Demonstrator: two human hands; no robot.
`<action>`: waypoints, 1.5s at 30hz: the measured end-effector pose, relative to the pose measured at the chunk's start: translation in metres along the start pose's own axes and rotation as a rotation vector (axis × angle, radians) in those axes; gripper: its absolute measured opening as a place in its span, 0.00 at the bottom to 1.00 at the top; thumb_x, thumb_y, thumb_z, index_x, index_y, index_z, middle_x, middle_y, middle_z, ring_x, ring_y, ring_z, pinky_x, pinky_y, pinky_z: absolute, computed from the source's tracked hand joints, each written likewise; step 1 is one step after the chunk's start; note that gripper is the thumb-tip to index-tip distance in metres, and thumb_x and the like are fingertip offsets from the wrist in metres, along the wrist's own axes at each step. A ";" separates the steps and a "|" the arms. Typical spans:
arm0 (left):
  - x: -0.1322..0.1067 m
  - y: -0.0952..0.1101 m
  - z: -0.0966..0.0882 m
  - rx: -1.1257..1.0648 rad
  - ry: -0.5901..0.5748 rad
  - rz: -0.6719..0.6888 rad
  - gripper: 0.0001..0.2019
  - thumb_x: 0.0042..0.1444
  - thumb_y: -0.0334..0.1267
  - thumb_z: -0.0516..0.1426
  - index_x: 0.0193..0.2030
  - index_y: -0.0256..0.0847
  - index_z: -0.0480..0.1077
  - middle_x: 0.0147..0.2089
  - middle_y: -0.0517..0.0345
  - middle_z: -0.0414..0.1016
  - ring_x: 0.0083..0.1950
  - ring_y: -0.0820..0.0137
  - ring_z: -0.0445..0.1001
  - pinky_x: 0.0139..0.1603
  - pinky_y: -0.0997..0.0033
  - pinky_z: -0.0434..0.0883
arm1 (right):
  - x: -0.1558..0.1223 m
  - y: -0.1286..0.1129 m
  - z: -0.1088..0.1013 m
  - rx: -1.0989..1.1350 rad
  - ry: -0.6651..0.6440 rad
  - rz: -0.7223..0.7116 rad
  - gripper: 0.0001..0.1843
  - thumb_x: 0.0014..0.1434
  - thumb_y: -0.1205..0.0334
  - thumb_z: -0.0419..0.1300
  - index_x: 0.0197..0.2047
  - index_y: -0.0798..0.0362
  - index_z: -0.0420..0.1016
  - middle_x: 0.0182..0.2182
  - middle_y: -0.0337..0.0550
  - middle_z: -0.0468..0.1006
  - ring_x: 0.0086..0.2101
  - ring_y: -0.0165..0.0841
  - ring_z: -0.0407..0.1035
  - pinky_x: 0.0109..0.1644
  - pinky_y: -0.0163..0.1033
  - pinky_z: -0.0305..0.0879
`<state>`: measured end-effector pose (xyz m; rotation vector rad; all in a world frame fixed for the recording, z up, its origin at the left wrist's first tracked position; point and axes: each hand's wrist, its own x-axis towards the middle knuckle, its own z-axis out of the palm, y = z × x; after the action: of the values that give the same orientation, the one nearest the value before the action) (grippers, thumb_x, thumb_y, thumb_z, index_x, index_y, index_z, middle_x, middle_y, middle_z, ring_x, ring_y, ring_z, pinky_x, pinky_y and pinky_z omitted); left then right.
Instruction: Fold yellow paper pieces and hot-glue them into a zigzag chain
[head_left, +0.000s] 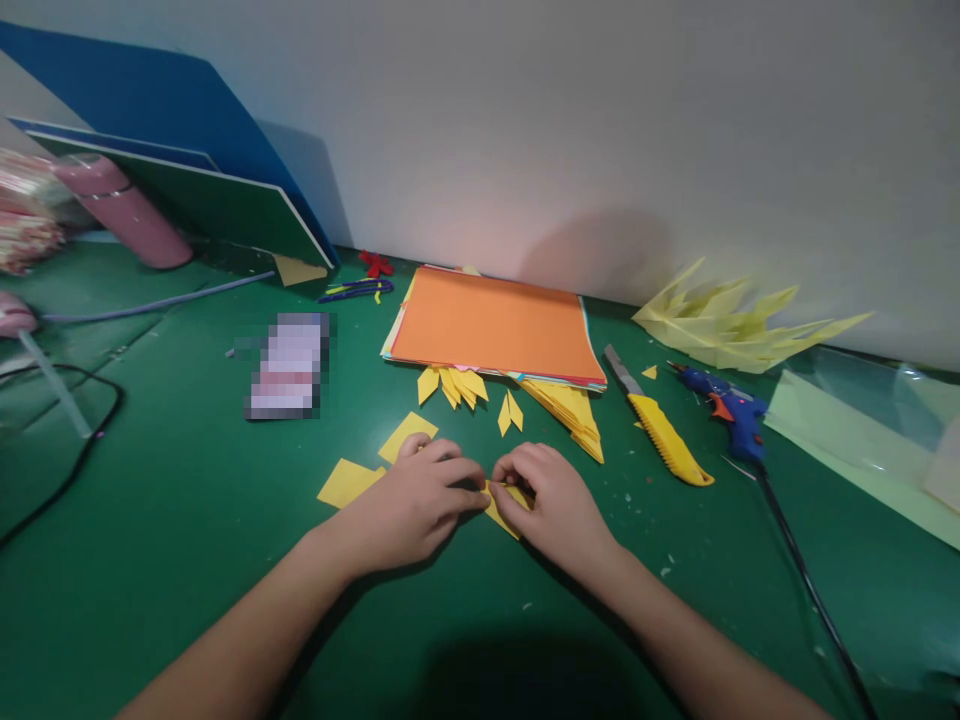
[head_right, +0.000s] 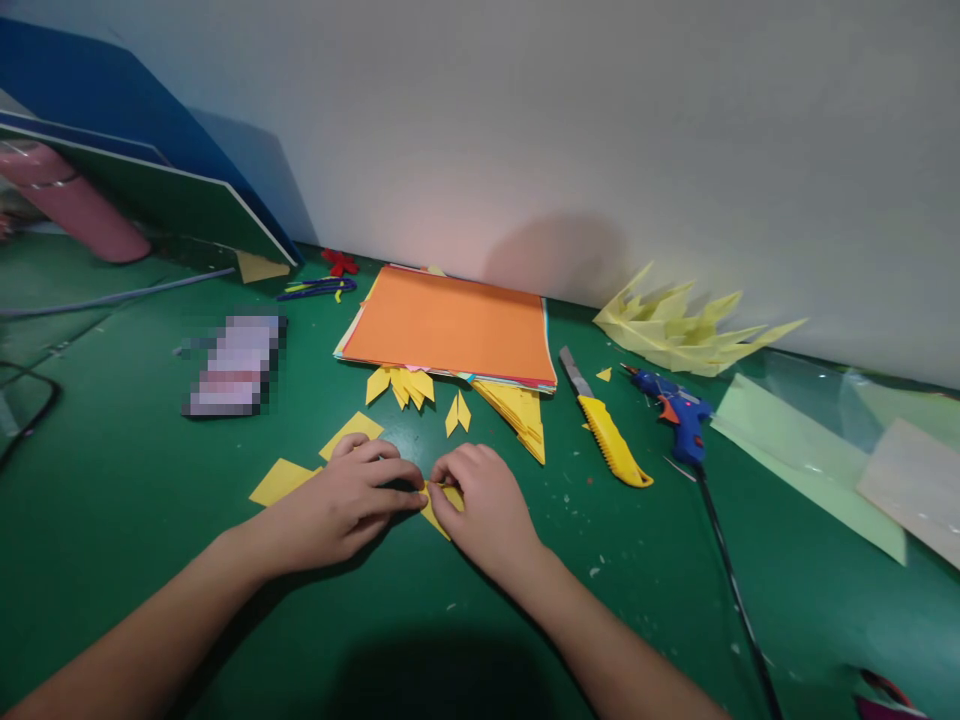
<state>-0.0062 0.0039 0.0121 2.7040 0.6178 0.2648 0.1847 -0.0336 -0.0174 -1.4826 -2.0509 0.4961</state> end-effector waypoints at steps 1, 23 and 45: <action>0.000 0.000 0.000 -0.004 -0.004 -0.002 0.16 0.61 0.27 0.47 0.45 0.45 0.73 0.45 0.54 0.74 0.46 0.64 0.63 0.45 0.60 0.54 | 0.000 0.000 0.000 -0.003 0.005 0.004 0.06 0.52 0.71 0.57 0.27 0.52 0.66 0.24 0.37 0.70 0.29 0.33 0.63 0.33 0.36 0.57; 0.001 -0.002 0.003 -0.007 0.024 0.010 0.13 0.61 0.26 0.49 0.44 0.43 0.72 0.44 0.56 0.75 0.47 0.64 0.64 0.45 0.60 0.52 | -0.004 -0.002 0.003 -0.066 0.062 -0.038 0.07 0.53 0.72 0.56 0.27 0.51 0.68 0.23 0.38 0.71 0.27 0.32 0.65 0.31 0.36 0.59; 0.002 -0.007 0.002 -0.050 0.017 0.032 0.18 0.61 0.25 0.45 0.46 0.44 0.73 0.48 0.55 0.74 0.47 0.64 0.64 0.50 0.58 0.56 | 0.002 0.020 -0.010 0.065 -0.068 -0.312 0.08 0.62 0.66 0.55 0.33 0.52 0.74 0.28 0.41 0.76 0.31 0.32 0.67 0.35 0.37 0.62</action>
<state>-0.0068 0.0101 0.0078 2.6680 0.5657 0.3079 0.2056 -0.0251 -0.0208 -1.0946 -2.2433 0.4859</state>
